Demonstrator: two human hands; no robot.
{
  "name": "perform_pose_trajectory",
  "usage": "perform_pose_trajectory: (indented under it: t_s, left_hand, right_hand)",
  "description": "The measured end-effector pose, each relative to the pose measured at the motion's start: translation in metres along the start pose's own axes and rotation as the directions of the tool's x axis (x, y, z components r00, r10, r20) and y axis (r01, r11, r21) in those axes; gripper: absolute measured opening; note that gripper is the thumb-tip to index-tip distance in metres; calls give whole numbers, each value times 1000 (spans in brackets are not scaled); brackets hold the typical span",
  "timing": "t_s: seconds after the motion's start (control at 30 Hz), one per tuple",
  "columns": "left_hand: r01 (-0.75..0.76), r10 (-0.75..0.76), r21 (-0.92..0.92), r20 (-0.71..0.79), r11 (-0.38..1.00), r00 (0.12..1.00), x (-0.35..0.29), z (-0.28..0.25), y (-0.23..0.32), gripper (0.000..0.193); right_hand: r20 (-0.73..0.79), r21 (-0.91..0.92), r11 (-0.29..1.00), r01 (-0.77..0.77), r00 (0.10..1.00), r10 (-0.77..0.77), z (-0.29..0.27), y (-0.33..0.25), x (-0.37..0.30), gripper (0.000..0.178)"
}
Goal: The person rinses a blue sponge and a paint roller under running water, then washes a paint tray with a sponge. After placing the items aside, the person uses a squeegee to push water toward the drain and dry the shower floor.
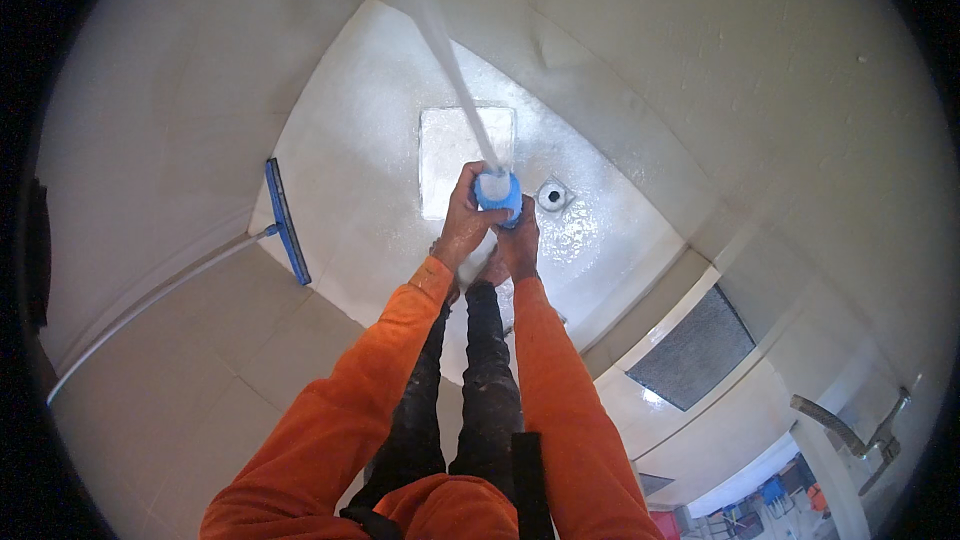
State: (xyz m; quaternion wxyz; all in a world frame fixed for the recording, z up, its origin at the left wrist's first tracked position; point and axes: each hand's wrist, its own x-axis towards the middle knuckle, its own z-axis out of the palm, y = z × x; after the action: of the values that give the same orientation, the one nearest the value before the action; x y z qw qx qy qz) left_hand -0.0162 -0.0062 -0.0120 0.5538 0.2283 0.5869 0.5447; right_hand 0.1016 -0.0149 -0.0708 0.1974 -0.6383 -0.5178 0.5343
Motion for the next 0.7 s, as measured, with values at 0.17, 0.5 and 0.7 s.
perform_pose_trajectory:
  t_s: [0.17, 0.5, 0.7]
  left_hand:
    - [8, -8, -77, -1, 997, 1000, 0, 0, 3, 68]
    - [109, -109, -176, 13, 978, 994, 13, -2, 1, 76]
    - [133, -137, -202, -6, 970, 991, 8, -7, -2, 75]
  right_hand:
    - [33, 15, 999, 36, 999, -37, -7, 3, 10, 51]
    - [37, -46, 995, -87, 995, 89, -9, 6, -3, 57]
    - [70, -115, 985, -129, 988, 138, -12, -5, -11, 57]
